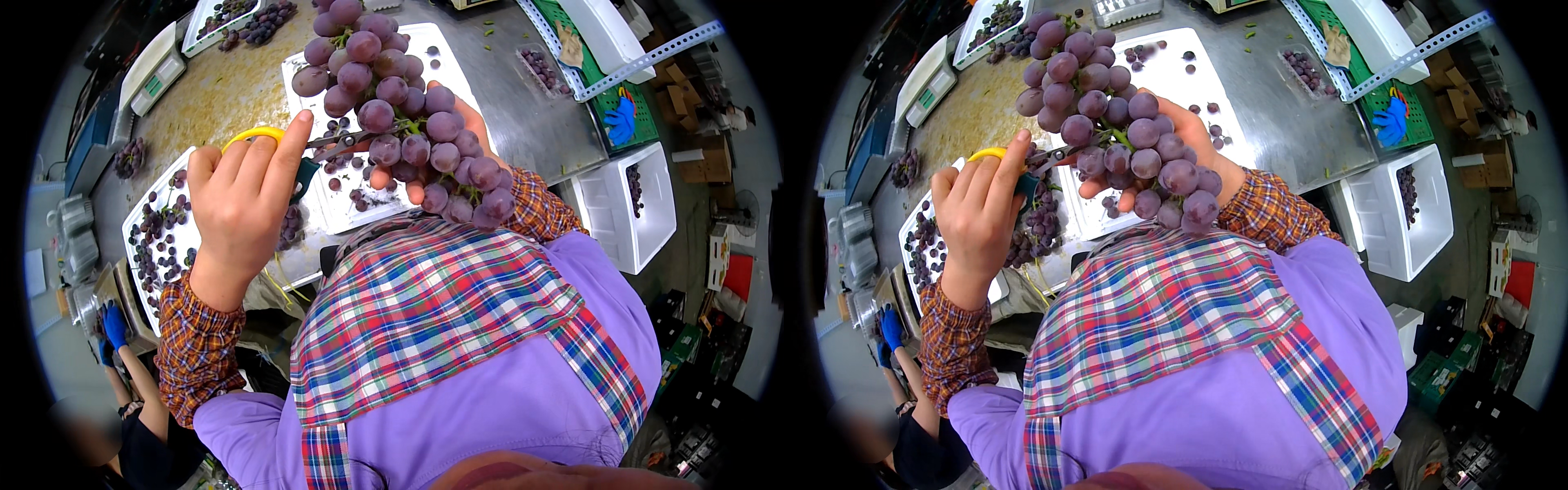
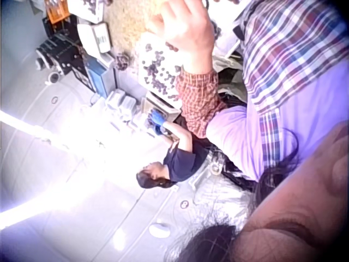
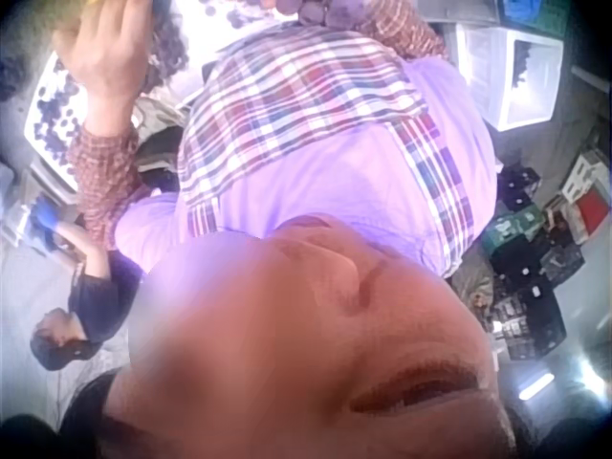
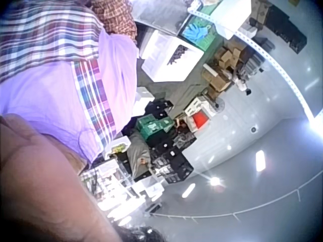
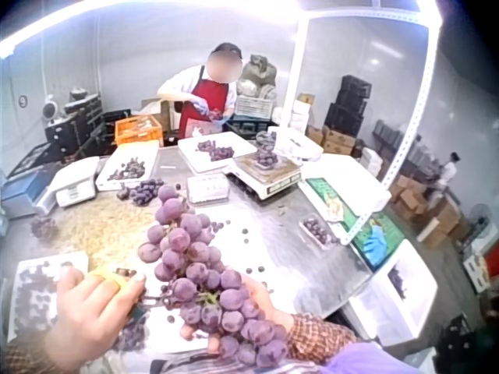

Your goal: The person picks up bunches of grapes from a crate and uses snips to trim individual grapes and stems on a sorting table.

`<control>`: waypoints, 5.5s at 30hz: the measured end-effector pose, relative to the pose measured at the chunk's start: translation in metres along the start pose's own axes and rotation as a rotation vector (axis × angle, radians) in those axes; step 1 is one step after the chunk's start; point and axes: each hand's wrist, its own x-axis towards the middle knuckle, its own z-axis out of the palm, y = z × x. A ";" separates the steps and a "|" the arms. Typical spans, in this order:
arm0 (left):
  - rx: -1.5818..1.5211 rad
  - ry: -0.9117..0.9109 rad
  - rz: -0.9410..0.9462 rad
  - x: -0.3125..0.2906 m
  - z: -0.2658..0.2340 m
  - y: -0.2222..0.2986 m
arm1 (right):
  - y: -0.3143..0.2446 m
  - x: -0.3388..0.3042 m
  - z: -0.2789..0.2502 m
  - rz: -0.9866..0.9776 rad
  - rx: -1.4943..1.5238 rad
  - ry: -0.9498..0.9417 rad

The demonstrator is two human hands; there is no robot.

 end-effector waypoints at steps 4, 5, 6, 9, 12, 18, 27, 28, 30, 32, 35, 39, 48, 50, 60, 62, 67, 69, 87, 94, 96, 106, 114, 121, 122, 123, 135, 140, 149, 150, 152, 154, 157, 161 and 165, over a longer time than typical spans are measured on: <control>-0.035 -0.027 -0.001 0.002 -0.002 0.001 | -0.001 -0.001 0.003 0.003 0.048 -0.023; -0.048 -0.027 -0.005 0.002 -0.002 0.002 | -0.001 -0.001 0.005 -0.002 0.045 -0.016; -0.061 -0.026 -0.008 0.002 -0.001 0.002 | -0.001 -0.002 0.006 -0.010 0.041 -0.014; -0.109 -0.033 -0.009 -0.002 0.001 0.003 | 0.000 -0.002 0.006 -0.016 0.036 -0.022; -0.128 -0.040 -0.003 -0.004 0.001 0.002 | -0.001 0.000 0.003 0.020 0.076 -0.066; -0.113 -0.049 0.001 0.000 -0.008 -0.001 | 0.000 -0.001 -0.005 -0.097 -0.108 -0.038; 0.075 -0.197 0.037 0.013 -0.038 0.002 | 0.015 -0.001 -0.004 -0.275 -0.178 -0.032; 0.113 -0.214 0.055 0.015 -0.042 0.002 | 0.016 0.000 -0.004 -0.279 -0.168 -0.032; 0.162 -0.229 0.107 0.021 -0.048 0.002 | 0.017 0.001 -0.004 -0.282 -0.148 -0.046; 0.198 -0.257 0.155 0.029 -0.054 0.002 | 0.015 0.002 -0.004 -0.281 -0.130 -0.076; 0.239 -0.306 0.202 0.038 -0.062 0.003 | 0.015 0.001 -0.004 -0.277 -0.173 -0.044; 0.272 -0.347 0.209 0.043 -0.066 0.005 | 0.015 0.004 0.000 -0.292 -0.210 -0.040; 0.326 -0.404 0.263 0.049 -0.064 0.009 | 0.015 -0.001 0.001 -0.266 -0.072 -0.008; 0.341 -0.418 0.282 0.049 -0.066 0.009 | 0.016 -0.001 0.000 -0.304 -0.182 0.055; 0.001 -0.342 0.096 0.033 -0.064 0.001 | 0.012 -0.003 -0.009 -0.381 -0.168 -0.007; -0.121 -0.337 0.010 0.027 -0.062 0.002 | 0.012 -0.003 -0.011 -0.375 -0.126 -0.054; -0.487 -0.432 -0.209 0.011 -0.052 0.007 | 0.008 -0.007 -0.011 -0.400 -0.101 -0.107; -0.722 -0.511 -0.346 0.006 -0.044 0.009 | 0.007 -0.009 -0.012 -0.395 -0.131 -0.065; -1.060 -0.501 -0.672 -0.002 -0.014 0.026 | 0.002 -0.009 -0.031 -0.351 -0.134 -0.130; -0.857 -0.364 -0.646 -0.010 -0.006 0.027 | 0.004 -0.006 -0.024 -0.262 0.121 -0.286; -0.666 -0.297 -0.559 -0.009 -0.003 0.027 | 0.004 -0.007 -0.023 -0.225 0.129 -0.290; -0.331 -0.100 -0.381 -0.014 0.012 0.026 | 0.000 -0.003 -0.021 -0.155 0.049 -0.221; -0.249 -0.002 -0.385 -0.008 0.019 0.030 | 0.004 0.002 -0.023 -0.145 0.011 -0.214; -0.181 0.014 -0.362 -0.014 0.030 0.028 | 0.011 -0.008 -0.012 -0.092 0.228 -0.219; -0.174 0.016 -0.362 -0.014 0.031 0.027 | 0.011 -0.008 -0.012 -0.081 0.251 -0.226; -0.166 0.019 -0.363 -0.014 0.031 0.027 | 0.011 -0.008 -0.010 -0.069 0.272 -0.233; -0.174 0.048 -0.409 -0.022 0.041 0.033 | 0.007 0.000 -0.011 -0.011 0.238 -0.293; -0.220 0.094 -0.387 -0.024 0.044 0.032 | 0.014 -0.001 0.004 -0.136 0.138 -0.087; -0.228 0.107 -0.389 -0.025 0.046 0.035 | 0.009 0.003 0.008 -0.097 0.145 -0.119; -0.226 0.107 -0.394 -0.025 0.046 0.035 | 0.009 0.003 0.007 -0.088 0.152 -0.146; -0.204 0.134 -0.406 -0.022 0.044 0.036 | 0.007 0.003 0.007 -0.055 0.164 -0.170; -0.199 0.153 -0.414 -0.021 0.046 0.036 | 0.008 0.001 0.010 -0.076 0.186 -0.130; -0.207 0.158 -0.422 -0.022 0.049 0.037 | 0.009 0.000 0.009 -0.136 -0.049 -0.033; -0.209 0.155 -0.433 -0.024 0.051 0.038 | 0.005 0.000 0.001 -0.049 0.070 -0.151; -0.231 0.179 -0.440 -0.023 0.050 0.040 | 0.012 0.003 -0.006 -0.147 0.048 -0.208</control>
